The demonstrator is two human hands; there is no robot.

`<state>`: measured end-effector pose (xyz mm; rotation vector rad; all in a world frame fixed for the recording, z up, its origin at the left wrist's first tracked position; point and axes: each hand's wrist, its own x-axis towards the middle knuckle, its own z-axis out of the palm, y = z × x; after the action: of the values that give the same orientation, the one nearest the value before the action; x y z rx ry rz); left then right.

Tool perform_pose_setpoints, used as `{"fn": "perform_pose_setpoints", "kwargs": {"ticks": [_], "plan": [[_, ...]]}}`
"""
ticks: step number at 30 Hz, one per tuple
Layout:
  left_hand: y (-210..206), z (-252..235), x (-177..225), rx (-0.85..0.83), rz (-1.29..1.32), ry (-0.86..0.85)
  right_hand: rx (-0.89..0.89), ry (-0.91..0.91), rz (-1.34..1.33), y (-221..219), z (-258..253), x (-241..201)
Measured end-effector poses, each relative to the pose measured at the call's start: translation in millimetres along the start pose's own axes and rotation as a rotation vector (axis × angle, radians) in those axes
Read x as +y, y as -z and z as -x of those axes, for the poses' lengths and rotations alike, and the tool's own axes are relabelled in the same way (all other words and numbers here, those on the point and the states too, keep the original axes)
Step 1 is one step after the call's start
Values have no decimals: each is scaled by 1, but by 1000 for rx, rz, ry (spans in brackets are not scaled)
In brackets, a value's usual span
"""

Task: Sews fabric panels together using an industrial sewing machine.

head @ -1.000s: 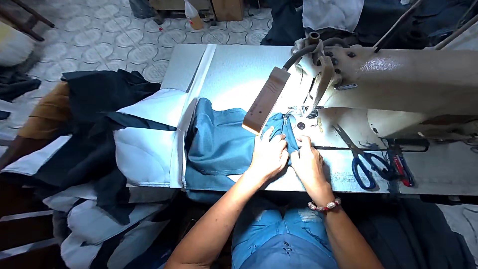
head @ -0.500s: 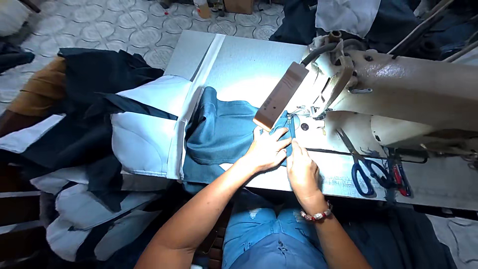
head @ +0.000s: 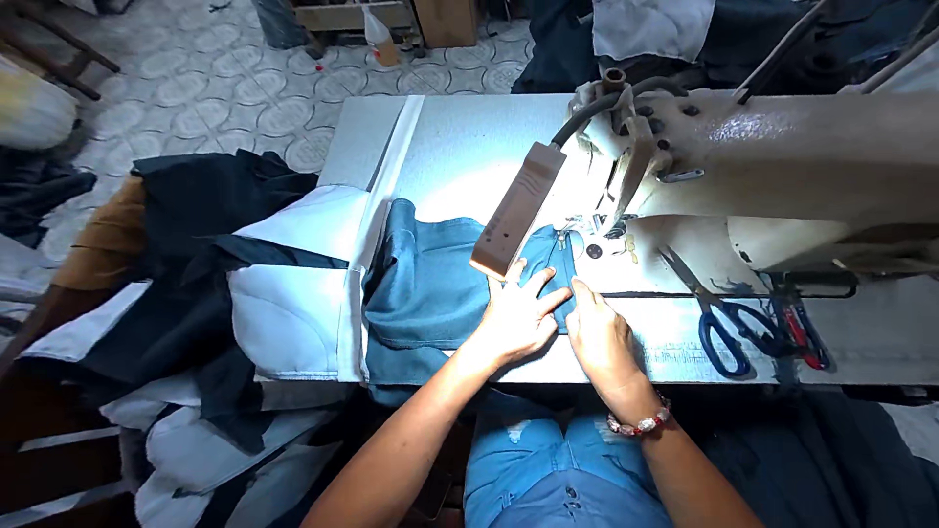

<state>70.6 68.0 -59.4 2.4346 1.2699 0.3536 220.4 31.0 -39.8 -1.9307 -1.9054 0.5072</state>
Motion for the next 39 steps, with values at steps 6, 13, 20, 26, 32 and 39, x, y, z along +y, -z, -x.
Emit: {"fn": "perform_pose_setpoints", "kwargs": {"ticks": [6, 13, 20, 26, 32, 39], "plan": [[2, -12, 6, -24, 19, 64, 9, -17, -22, 1, 0, 1], [3, -7, -6, 1, 20, -36, -274, -121, 87, 14, -8, -14], [4, -11, 10, -83, -21, 74, -193, -99, 68, 12, -6, -7], [0, -6, -18, 61, 6, -145, -221, -80, 134, 11, -7, -21], [3, -11, -20, 32, 1, -146, -201, -88, 90, 6, -11, -16], [6, -21, -26, 51, -23, -146, -363, -156, 116, 16, -28, -24]]}}
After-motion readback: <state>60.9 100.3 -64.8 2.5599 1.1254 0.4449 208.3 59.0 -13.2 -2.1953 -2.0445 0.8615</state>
